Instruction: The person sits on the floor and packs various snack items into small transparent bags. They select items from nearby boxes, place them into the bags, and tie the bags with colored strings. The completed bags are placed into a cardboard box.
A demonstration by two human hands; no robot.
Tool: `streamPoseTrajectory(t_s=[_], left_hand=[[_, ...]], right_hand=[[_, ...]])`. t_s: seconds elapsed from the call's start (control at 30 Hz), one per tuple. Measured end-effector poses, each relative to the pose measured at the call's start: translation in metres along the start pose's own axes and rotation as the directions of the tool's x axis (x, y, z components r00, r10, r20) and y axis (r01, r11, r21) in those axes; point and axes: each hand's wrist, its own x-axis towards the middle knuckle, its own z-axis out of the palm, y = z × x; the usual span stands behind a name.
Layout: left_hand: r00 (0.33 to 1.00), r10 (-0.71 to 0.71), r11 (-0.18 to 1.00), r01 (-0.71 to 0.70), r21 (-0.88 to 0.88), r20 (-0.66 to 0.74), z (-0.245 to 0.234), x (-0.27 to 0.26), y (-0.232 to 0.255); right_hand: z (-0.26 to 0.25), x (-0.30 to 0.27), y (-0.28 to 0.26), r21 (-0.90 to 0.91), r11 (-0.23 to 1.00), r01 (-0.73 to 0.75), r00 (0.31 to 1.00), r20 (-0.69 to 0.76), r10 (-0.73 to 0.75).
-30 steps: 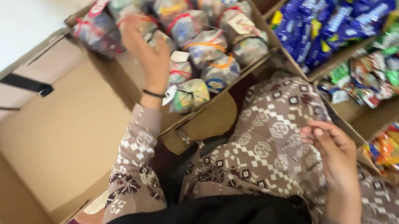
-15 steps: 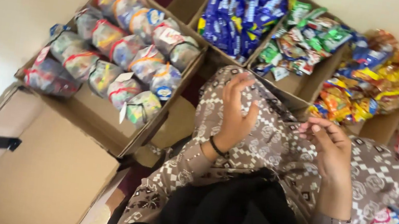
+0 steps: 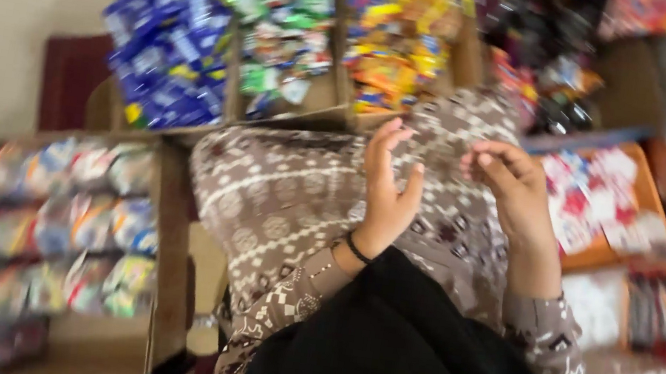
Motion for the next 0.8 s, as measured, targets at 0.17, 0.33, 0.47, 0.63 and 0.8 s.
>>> streamPoseTrajectory(t_s=[0.17, 0.33, 0.47, 0.63, 0.8], left_hand=[[0.971, 0.005, 0.997, 0.015, -0.080, 0.240, 0.052, -0.005, 0.005], [0.910, 0.018, 0.983, 0.059, -0.172, 0.413, 0.110, -0.030, 0.008], [0.825, 0.108, 0.986, -0.016, -0.169, 0.555, 0.158, -0.058, -0.010], [0.690, 0.349, 0.925, -0.360, -0.119, 0.634, 0.171, -0.048, -0.039], [0.501, 0.109, 0.766, -0.593, 0.249, 0.858, 0.160, -0.061, -0.059]], right_hand=[[-0.066, -0.031, -0.017, -0.035, 0.996, 0.078, 0.973, -0.214, -0.084], [-0.117, -0.064, -0.032, -0.084, 0.990, 0.116, 0.918, -0.371, -0.139], [-0.155, -0.094, -0.040, -0.202, 0.972, 0.123, 0.864, -0.460, -0.206], [-0.199, -0.154, -0.050, -0.416, 0.908, 0.050, 0.755, -0.580, -0.307], [-0.258, -0.219, -0.015, -0.689, 0.617, -0.380, 0.570, -0.700, -0.430]])
